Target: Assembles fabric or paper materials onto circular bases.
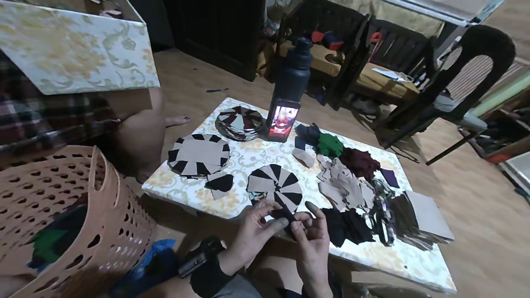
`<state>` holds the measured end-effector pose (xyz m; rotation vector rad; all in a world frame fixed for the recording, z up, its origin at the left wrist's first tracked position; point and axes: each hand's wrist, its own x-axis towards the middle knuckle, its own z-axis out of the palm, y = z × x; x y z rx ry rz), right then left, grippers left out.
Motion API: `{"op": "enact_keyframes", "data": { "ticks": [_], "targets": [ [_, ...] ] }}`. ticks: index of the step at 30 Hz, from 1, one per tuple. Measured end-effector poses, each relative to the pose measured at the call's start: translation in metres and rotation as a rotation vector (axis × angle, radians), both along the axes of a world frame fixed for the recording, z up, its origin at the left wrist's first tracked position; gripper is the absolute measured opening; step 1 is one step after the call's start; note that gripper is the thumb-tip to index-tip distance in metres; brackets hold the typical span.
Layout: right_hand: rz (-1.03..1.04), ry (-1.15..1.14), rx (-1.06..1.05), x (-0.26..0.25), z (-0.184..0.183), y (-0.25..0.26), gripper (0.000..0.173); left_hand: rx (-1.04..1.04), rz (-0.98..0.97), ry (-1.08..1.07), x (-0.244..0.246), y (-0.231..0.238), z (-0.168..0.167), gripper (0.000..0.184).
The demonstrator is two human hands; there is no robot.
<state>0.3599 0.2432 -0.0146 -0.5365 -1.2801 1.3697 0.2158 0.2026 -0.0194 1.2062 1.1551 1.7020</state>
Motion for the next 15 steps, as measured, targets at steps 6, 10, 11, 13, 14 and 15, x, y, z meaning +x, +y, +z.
{"op": "enact_keyframes", "data": {
  "ticks": [6,10,11,13,14,15],
  "targets": [
    [0.021,0.061,-0.076,-0.002,-0.009,-0.013,0.042,0.021,-0.013,0.134,-0.007,-0.01,-0.01,0.029],
    [-0.021,0.01,-0.008,-0.005,-0.012,-0.014,0.034,0.031,0.029,0.231,-0.012,-0.013,-0.014,0.034],
    [-0.03,-0.007,0.004,-0.006,-0.012,-0.014,0.032,0.032,0.05,0.255,-0.013,-0.015,-0.014,0.036],
    [-0.049,-0.035,0.029,-0.009,-0.011,-0.012,0.03,0.032,0.079,0.291,-0.016,-0.017,-0.011,0.038],
    [-0.062,-0.059,0.055,-0.01,-0.01,-0.011,0.03,0.03,0.079,0.294,-0.017,-0.016,-0.01,0.039],
    [-0.079,-0.088,0.095,-0.011,-0.009,-0.01,0.03,0.022,0.073,0.285,-0.019,-0.016,-0.009,0.038]
  ]
}}
